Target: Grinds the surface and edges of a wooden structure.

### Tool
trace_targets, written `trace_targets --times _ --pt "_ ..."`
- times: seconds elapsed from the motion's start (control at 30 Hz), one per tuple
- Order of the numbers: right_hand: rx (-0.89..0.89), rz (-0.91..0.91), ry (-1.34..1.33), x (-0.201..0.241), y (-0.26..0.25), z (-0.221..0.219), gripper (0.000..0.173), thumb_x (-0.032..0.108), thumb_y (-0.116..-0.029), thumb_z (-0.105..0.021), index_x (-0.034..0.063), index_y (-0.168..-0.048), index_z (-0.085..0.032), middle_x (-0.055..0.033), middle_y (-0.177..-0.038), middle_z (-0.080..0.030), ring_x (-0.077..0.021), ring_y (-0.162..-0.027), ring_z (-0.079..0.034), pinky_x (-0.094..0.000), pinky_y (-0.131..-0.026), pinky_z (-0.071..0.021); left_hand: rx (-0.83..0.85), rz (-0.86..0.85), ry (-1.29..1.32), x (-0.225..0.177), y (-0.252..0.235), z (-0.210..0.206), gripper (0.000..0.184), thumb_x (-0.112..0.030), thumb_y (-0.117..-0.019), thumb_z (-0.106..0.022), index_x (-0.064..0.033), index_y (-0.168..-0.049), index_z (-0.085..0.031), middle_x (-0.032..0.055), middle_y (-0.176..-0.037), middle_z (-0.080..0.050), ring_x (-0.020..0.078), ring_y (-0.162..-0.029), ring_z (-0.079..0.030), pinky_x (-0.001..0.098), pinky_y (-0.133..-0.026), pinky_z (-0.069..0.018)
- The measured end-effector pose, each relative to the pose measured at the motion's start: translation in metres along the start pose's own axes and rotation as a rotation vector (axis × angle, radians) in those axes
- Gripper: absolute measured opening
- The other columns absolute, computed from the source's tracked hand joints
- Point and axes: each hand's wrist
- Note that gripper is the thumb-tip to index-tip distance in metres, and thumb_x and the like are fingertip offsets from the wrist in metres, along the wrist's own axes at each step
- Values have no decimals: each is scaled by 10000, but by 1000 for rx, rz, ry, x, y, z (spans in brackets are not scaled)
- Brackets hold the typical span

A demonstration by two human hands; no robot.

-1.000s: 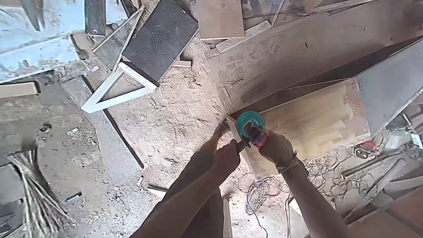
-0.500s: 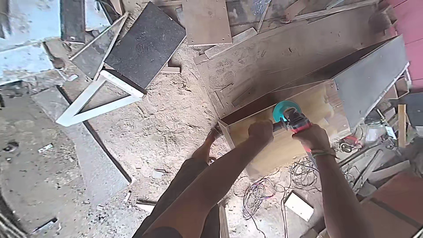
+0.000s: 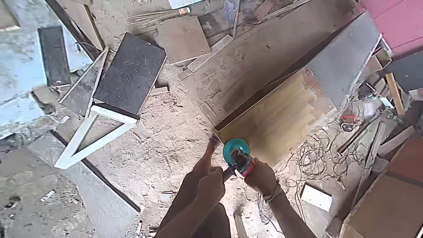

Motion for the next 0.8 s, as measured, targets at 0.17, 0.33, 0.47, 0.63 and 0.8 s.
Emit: trace_targets --times 0.17,0.33,0.47,0.63,0.8 --pt "-4 -11 -37 1 7 30 614 471 -823 -761 38 -1244 -651 -200 -1148 -717 -387 -1099 -695 -628 -889 -557 -43 -87 -27 -7 -9 27 507 -327 -920 -658 -153 -1383 -545 187 -1122 -718 414 -993 -717 634 -779 -573" --pt "-58 -11 50 -6 3 55 544 361 -746 -800 40 -1159 -650 -183 -1113 -712 -358 -1080 -700 -596 -856 -561 -10 -106 50 -34 -14 29 392 -279 -946 -628 -111 -1297 -579 163 -1139 -711 367 -1066 -703 608 -853 -562" --pt "17 -79 -1 -34 17 5 657 402 -716 -821 30 -1218 -620 -197 -1125 -706 -371 -1069 -703 -596 -846 -576 70 -96 -35 -32 3 -15 394 -287 -953 -617 -121 -1310 -600 157 -1151 -716 357 -1067 -708 592 -871 -571" --pt "53 -234 -94 -82 30 -59 781 458 -693 -839 59 -1319 -598 -182 -1155 -719 -358 -1084 -713 -576 -880 -584 148 -153 -124 -45 11 -68 433 -243 -901 -647 -121 -1308 -565 160 -1131 -721 369 -1047 -718 589 -814 -579" --pt "14 -285 -159 -113 43 -91 778 499 -694 -843 68 -1303 -621 -168 -1144 -730 -341 -1081 -719 -561 -889 -585 186 -232 -196 -57 17 -89 421 -239 -887 -648 -99 -1275 -561 168 -1111 -716 375 -1021 -721 586 -789 -582"
Point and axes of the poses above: each hand's wrist, its own y-axis away from the middle knuckle, its own z-axis out of the back of the hand, x = y × z
